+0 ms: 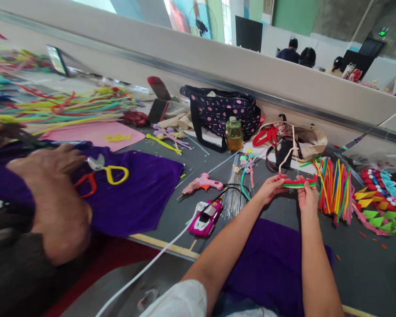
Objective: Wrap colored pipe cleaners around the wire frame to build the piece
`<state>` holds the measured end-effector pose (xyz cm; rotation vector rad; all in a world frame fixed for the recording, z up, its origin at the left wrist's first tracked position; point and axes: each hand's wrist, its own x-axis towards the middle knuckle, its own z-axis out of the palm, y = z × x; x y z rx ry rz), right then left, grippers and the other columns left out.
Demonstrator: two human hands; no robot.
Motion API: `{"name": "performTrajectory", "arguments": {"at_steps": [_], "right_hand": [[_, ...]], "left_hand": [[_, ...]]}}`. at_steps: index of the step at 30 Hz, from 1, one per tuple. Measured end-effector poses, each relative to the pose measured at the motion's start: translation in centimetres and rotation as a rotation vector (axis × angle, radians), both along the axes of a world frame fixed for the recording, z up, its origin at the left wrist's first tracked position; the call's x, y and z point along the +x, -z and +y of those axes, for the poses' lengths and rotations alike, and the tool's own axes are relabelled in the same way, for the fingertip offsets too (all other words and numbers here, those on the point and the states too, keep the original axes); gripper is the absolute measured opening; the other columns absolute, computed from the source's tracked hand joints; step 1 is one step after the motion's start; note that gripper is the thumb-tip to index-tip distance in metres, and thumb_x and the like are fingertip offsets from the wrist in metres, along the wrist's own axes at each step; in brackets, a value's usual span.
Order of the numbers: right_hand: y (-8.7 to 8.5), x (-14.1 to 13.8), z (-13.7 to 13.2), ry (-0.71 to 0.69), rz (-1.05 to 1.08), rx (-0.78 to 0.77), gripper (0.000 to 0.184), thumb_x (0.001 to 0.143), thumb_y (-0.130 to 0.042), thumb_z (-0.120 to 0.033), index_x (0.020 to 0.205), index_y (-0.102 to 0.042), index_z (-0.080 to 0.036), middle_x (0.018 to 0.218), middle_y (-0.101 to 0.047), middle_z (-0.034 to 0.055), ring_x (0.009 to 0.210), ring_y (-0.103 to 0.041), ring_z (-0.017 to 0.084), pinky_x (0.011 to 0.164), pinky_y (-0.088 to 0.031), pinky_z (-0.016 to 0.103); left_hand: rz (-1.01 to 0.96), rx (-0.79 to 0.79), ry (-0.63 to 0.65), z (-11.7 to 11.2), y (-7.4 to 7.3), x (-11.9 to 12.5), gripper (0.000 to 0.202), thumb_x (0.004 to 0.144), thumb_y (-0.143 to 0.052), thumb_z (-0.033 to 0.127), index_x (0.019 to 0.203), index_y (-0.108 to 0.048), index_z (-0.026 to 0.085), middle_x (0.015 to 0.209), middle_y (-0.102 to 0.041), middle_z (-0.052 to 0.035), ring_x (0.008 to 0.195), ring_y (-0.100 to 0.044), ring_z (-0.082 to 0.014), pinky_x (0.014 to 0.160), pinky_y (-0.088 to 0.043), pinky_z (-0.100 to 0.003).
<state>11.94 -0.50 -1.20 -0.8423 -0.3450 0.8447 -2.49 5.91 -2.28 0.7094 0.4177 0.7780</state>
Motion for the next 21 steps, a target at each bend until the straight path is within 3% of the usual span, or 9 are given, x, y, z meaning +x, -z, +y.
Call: {"name": "performTrajectory", "arguments": {"at_steps": [4, 11, 16, 21], "right_hand": [[-0.3, -0.3, -0.2, -0.020, -0.020, -0.037, 0.032, 0.062, -0.080, -0.023, 0.087, -0.061, -0.018, 0.094, -0.074, 0.0070, 0.095, -0.070, 0.022, 0.088, -0.055, 0.040], [-0.2, 0.6, -0.6, 0.054, -0.116, -0.214, 0.037, 0.057, -0.083, -0.029, 0.083, -0.061, -0.016, 0.075, -0.073, 0.0046, 0.062, -0.070, 0.017, 0.059, -0.061, 0.030], [0.1, -0.6, -0.1, 0.079, -0.100, -0.175, 0.040, 0.055, -0.085, -0.031, 0.080, -0.057, -0.017, 0.074, -0.072, 0.0014, 0.065, -0.071, 0.016, 0.062, -0.062, 0.029], [0.1, -0.7, -0.1, -0.019, -0.113, -0.174, 0.037, 0.058, -0.084, -0.032, 0.082, -0.058, -0.019, 0.076, -0.072, -0.0002, 0.063, -0.070, 0.015, 0.064, -0.063, 0.031]], "left_hand": [[0.044, 0.057, -0.059, -0.1, 0.2, 0.0, 0.043, 0.072, -0.078, 0.023, 0.109, -0.062, 0.010, 0.099, -0.071, -0.0142, 0.078, -0.069, -0.0183, 0.077, -0.056, -0.034], [0.081, 0.065, -0.193, 0.6, 0.3, -0.5, 0.047, 0.072, -0.078, 0.029, 0.112, -0.060, 0.012, 0.094, -0.072, -0.0110, 0.074, -0.069, -0.0166, 0.070, -0.057, -0.030], [0.021, 0.019, -0.198, 0.2, 0.2, 0.0, 0.053, 0.070, -0.079, 0.024, 0.117, -0.058, 0.015, 0.082, -0.069, -0.0034, 0.072, -0.068, -0.0151, 0.072, -0.058, -0.031], [0.012, 0.017, -0.208, -0.1, 0.1, 0.1, 0.061, 0.066, -0.079, 0.014, 0.123, -0.056, 0.016, 0.078, -0.067, -0.0011, 0.071, -0.068, -0.0152, 0.076, -0.058, -0.035]]}}
